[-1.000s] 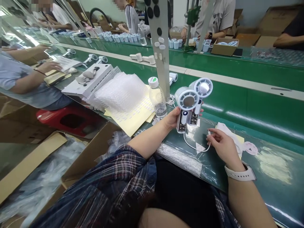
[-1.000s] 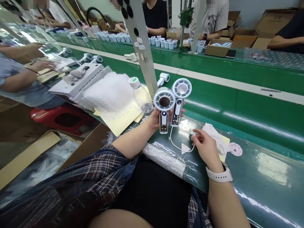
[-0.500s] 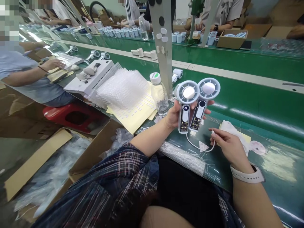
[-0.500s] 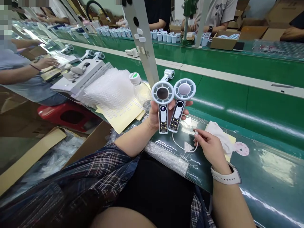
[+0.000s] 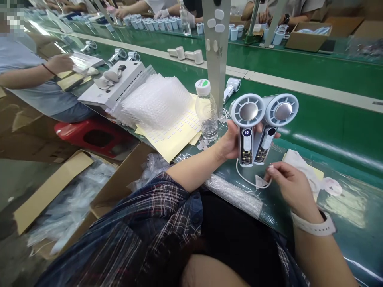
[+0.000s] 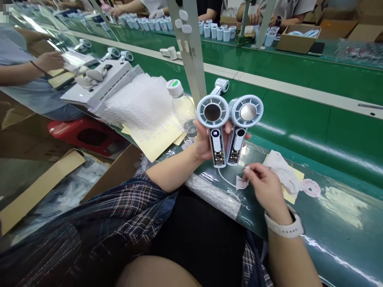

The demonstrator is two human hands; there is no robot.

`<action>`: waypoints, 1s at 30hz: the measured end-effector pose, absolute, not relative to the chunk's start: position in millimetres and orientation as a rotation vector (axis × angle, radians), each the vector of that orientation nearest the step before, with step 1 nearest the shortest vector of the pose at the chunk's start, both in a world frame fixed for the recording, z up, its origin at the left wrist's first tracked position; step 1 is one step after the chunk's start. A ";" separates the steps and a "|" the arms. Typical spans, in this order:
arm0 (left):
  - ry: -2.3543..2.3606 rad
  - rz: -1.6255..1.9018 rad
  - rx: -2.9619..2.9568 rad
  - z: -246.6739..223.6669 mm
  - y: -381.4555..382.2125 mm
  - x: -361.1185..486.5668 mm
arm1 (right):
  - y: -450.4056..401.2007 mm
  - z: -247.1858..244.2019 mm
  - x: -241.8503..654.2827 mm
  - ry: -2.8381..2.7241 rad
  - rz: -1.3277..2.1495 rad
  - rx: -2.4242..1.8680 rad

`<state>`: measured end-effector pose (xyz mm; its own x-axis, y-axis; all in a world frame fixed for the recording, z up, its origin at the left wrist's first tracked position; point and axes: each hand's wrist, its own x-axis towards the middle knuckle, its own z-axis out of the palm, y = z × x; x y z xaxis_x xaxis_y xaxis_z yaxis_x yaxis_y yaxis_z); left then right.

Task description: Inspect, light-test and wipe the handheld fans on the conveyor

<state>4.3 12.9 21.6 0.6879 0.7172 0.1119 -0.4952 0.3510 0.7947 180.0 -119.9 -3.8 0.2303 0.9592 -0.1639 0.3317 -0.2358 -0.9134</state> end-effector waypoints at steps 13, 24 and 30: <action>0.314 0.918 0.894 20.0 -2.9 21.0 | -127.1 -2.8 134.1 -0.898 1.060 -1.309; 0.398 0.995 0.803 14.4 1.8 21.0 | -126.0 -12.2 154.0 -1.230 0.679 -1.477; 0.316 0.674 0.975 5.3 -2.0 15.7 | -119.9 -15.0 176.0 -1.097 0.729 -1.287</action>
<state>15.7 -2.0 5.3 0.7560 0.6529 0.0469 -0.3818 0.3817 0.8417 176.0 -119.9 -15.0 0.3521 0.9090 0.2233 0.1464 0.1821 -0.9723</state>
